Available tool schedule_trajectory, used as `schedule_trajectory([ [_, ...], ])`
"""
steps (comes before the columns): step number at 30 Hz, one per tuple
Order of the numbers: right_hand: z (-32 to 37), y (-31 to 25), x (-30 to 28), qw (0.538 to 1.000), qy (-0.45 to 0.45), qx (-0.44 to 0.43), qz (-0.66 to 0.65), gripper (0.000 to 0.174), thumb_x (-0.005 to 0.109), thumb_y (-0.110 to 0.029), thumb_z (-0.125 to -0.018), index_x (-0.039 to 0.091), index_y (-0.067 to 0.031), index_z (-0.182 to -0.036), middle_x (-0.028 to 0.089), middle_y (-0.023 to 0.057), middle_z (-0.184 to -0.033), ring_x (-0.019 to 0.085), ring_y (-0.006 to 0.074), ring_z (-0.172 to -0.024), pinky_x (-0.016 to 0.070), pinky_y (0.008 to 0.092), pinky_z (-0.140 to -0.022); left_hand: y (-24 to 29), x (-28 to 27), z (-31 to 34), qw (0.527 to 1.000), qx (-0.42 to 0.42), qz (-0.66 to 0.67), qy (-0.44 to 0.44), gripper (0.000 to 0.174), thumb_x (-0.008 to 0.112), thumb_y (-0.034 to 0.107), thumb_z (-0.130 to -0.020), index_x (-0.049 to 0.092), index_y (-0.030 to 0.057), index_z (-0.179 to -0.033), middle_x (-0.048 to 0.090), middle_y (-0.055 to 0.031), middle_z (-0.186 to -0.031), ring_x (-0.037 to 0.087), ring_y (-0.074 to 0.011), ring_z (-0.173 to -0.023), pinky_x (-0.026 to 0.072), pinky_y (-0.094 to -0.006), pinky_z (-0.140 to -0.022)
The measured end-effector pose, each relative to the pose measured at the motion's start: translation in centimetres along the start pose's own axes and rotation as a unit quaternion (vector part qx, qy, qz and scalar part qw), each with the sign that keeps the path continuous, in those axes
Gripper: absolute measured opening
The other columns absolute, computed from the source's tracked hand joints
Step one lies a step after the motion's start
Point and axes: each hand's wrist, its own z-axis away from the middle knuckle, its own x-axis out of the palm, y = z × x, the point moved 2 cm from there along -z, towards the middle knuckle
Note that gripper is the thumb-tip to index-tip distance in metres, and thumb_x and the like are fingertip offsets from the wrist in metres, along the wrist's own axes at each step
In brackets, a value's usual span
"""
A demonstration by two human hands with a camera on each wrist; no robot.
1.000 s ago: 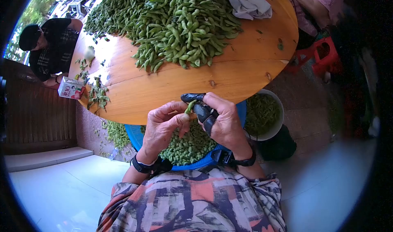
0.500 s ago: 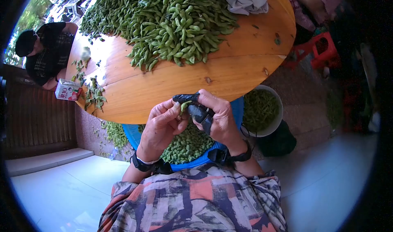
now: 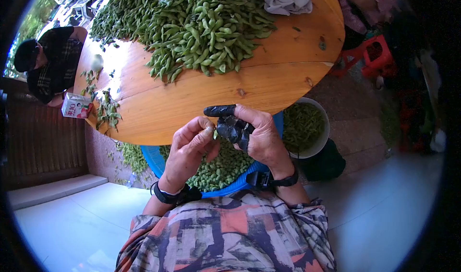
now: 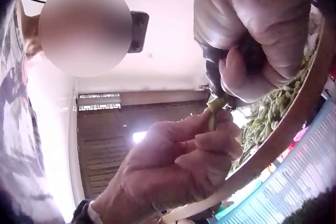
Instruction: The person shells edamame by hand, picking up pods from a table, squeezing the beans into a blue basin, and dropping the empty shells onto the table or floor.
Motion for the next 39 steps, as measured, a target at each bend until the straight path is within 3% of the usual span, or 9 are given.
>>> schedule_trajectory([
  [2,0.0,-0.1,0.1,0.999,-0.020,-0.027,0.001,0.035,0.058,-0.003,-0.087,0.065,-0.0069,-0.121,0.054,-0.0085,-0.075,0.045,-0.0008,-0.060,0.0356,0.0162,-0.051,-0.1,-0.1,-0.1,0.991,-0.040,0.122,-0.024,0.016,0.053,0.020,-0.099,0.053,0.0046,-0.095,0.053,0.0002,-0.078,0.050,-0.0105,-0.058,0.0356,-0.0222,-0.050],
  [6,0.1,1.4,0.0,0.989,-0.043,0.013,-0.137,0.034,0.057,-0.004,-0.088,0.063,-0.0046,-0.122,0.055,-0.0074,-0.075,0.045,-0.0003,-0.056,0.0346,0.0170,-0.048,0.7,0.5,0.0,0.986,-0.074,0.151,-0.013,0.013,0.053,0.018,-0.098,0.054,0.0052,-0.098,0.051,-0.0001,-0.077,0.053,-0.0121,-0.060,0.0357,-0.0229,-0.049],
  [9,-0.1,1.5,0.4,0.974,-0.035,0.007,-0.222,0.035,0.057,-0.005,-0.089,0.061,-0.0020,-0.124,0.057,-0.0067,-0.076,0.045,0.0002,-0.054,0.0349,0.0170,-0.047,0.6,0.4,-0.2,0.994,0.012,0.093,-0.049,0.013,0.053,0.017,-0.099,0.052,0.0044,-0.098,0.057,-0.0036,-0.079,0.056,-0.0108,-0.061,0.0400,-0.0216,-0.050],
  [13,-0.1,1.0,0.8,0.988,0.025,0.013,-0.151,0.036,0.057,-0.005,-0.090,0.060,-0.0010,-0.125,0.058,-0.0066,-0.076,0.046,-0.0003,-0.054,0.0359,0.0165,-0.047,0.5,0.3,-0.2,0.994,0.056,0.092,0.002,0.018,0.058,0.007,-0.095,0.055,-0.0007,-0.111,0.058,-0.0064,-0.089,0.057,-0.0111,-0.064,0.0447,-0.0212,-0.052],
  [15,0.1,0.6,1.0,0.990,0.035,0.018,-0.135,0.035,0.057,-0.005,-0.090,0.060,-0.0016,-0.125,0.058,-0.0066,-0.076,0.047,-0.0004,-0.055,0.0363,0.0163,-0.047,0.3,0.3,-0.2,0.992,0.113,-0.044,0.018,0.020,0.059,0.000,-0.092,0.060,-0.0027,-0.112,0.057,-0.0056,-0.090,0.058,-0.0110,-0.065,0.0461,-0.0219,-0.053],
  [25,0.2,-0.1,2.0,0.999,0.042,-0.027,0.012,0.044,0.054,0.005,-0.082,0.063,-0.0065,-0.123,0.058,-0.0045,-0.074,0.048,0.0008,-0.056,0.0376,0.0176,-0.049,-0.4,0.1,-0.5,0.969,0.180,-0.140,0.097,0.015,0.061,-0.004,-0.089,0.065,-0.0059,-0.103,0.060,-0.0075,-0.089,0.062,-0.0120,-0.070,0.0501,-0.0230,-0.060],
  [31,-0.4,0.1,2.8,0.985,0.084,-0.066,0.137,0.042,0.053,0.007,-0.078,0.063,-0.0026,-0.118,0.060,0.0060,-0.092,0.058,0.0131,-0.084,0.0465,0.0253,-0.077,-1.5,0.1,-0.4,0.893,0.317,-0.279,0.156,0.030,0.056,-0.015,-0.083,0.066,-0.0026,-0.108,0.063,-0.0133,-0.096,0.065,-0.0173,-0.073,0.0536,-0.0259,-0.063],
  [33,-0.5,0.7,3.1,0.982,0.100,-0.079,0.139,0.041,0.053,0.007,-0.077,0.063,-0.0019,-0.116,0.060,0.0072,-0.090,0.058,0.0147,-0.082,0.0466,0.0263,-0.075,-1.4,0.3,-0.4,0.840,0.373,-0.356,0.165,0.032,0.056,-0.016,-0.080,0.066,-0.0027,-0.107,0.063,-0.0151,-0.098,0.066,-0.0216,-0.078,0.0550,-0.0275,-0.065],
  [39,-0.8,1.4,3.6,0.950,0.155,-0.159,0.219,0.040,0.052,0.010,-0.073,0.063,0.0006,-0.110,0.056,0.0133,-0.083,0.057,0.0262,-0.075,0.0467,0.0318,-0.071,-2.0,0.8,-0.2,0.794,0.379,-0.437,0.187,0.038,0.057,-0.015,-0.077,0.066,-0.0011,-0.111,0.063,-0.0172,-0.099,0.067,-0.0275,-0.084,0.0560,-0.0314,-0.073],
])
